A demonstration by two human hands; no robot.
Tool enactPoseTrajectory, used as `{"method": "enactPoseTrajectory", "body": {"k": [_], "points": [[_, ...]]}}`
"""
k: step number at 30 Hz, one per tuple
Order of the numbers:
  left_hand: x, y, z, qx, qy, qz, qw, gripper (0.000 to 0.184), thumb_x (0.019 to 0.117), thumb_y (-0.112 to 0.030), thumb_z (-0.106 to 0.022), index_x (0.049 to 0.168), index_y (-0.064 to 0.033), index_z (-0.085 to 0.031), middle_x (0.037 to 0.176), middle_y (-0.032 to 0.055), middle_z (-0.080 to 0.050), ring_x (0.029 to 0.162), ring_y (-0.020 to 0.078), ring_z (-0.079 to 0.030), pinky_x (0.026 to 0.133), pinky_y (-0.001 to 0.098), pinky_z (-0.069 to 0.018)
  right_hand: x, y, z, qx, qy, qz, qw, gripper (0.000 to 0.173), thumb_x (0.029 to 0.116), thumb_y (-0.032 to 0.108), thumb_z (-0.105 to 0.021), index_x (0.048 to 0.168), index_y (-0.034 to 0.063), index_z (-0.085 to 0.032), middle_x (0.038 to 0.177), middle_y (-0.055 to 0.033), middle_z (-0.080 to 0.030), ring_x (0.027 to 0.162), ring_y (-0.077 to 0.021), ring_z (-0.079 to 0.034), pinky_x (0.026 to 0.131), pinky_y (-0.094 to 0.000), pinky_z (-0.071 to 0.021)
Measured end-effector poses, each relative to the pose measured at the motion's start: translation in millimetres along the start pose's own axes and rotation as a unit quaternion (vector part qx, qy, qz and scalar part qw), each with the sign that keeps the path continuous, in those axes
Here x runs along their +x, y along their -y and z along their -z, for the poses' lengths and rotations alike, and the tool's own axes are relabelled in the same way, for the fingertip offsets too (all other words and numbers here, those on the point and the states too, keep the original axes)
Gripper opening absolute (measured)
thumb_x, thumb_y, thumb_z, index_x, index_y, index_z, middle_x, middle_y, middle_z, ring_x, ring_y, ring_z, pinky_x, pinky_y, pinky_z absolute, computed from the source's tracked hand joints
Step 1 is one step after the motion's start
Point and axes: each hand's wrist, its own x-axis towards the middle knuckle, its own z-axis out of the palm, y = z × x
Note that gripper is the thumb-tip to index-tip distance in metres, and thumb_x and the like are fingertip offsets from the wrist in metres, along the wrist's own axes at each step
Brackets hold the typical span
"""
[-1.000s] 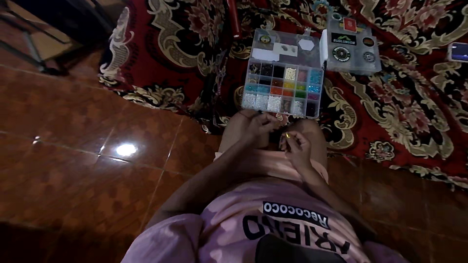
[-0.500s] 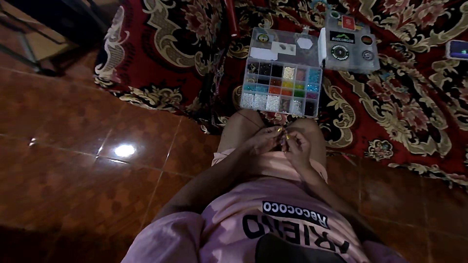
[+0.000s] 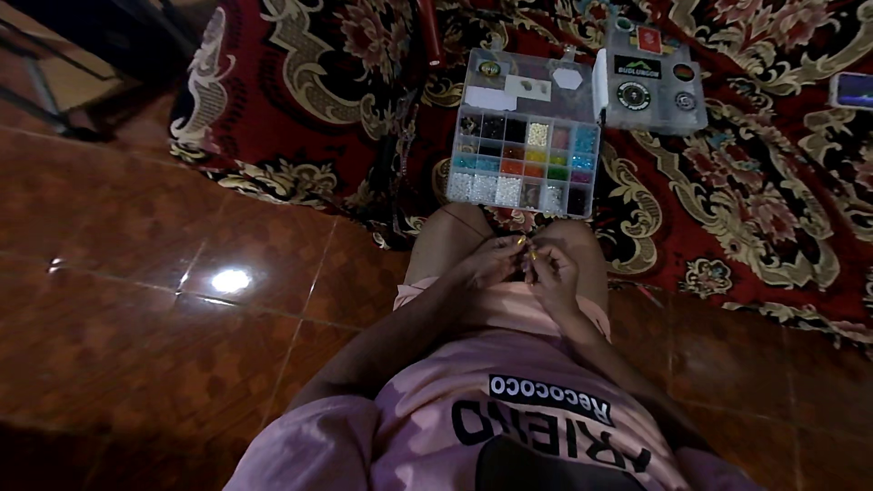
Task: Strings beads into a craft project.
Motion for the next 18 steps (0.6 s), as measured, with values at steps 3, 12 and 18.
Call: {"method": "enactPoseTrajectory", "body": {"k": [3, 12, 18], "points": [[1.1, 1.1, 1.0, -0.008, -0.010, 0.004, 1.000, 0.025, 0.1110, -0.013, -0.036, 0.110, -0.0059, -0.060, 0.094, -0.0014, -0.067, 0.084, 0.0079, -0.066, 0.081, 0.0271, -0.0568, 0.1, 0.7, -0.8, -0.004, -0.004, -0.004, 1.000, 0.013, 0.0946, 0.000, -0.055, 0.085, 0.0038, -0.063, 0.069, 0.0038, -0.066, 0.053, -0.0022, -0.060, 0.049, -0.0192, -0.0532], [1.0, -0.3, 0.1, 0.002, -0.011, 0.014, 1.000, 0.028, 0.1118, -0.014, -0.032, 0.110, -0.0070, -0.060, 0.093, -0.0024, -0.067, 0.085, 0.0074, -0.066, 0.083, 0.0269, -0.0566, 0.2, -0.1, -1.7, -0.020, -0.006, -0.005, 1.000, 0.013, 0.0946, 0.000, -0.055, 0.085, 0.0033, -0.062, 0.069, 0.0034, -0.066, 0.052, -0.0024, -0.059, 0.049, -0.0195, -0.0533], [1.2, -0.9, -2.2, -0.006, -0.023, 0.014, 1.000, 0.029, 0.1118, -0.015, -0.033, 0.108, -0.0069, -0.061, 0.093, -0.0021, -0.067, 0.085, 0.0076, -0.066, 0.084, 0.0268, -0.0566, 0.5, 1.0, -1.6, -0.027, -0.007, -0.009, 1.000, 0.012, 0.0945, 0.000, -0.055, 0.085, 0.0028, -0.062, 0.068, 0.0028, -0.066, 0.052, -0.0029, -0.060, 0.049, -0.0198, -0.0536]]}}
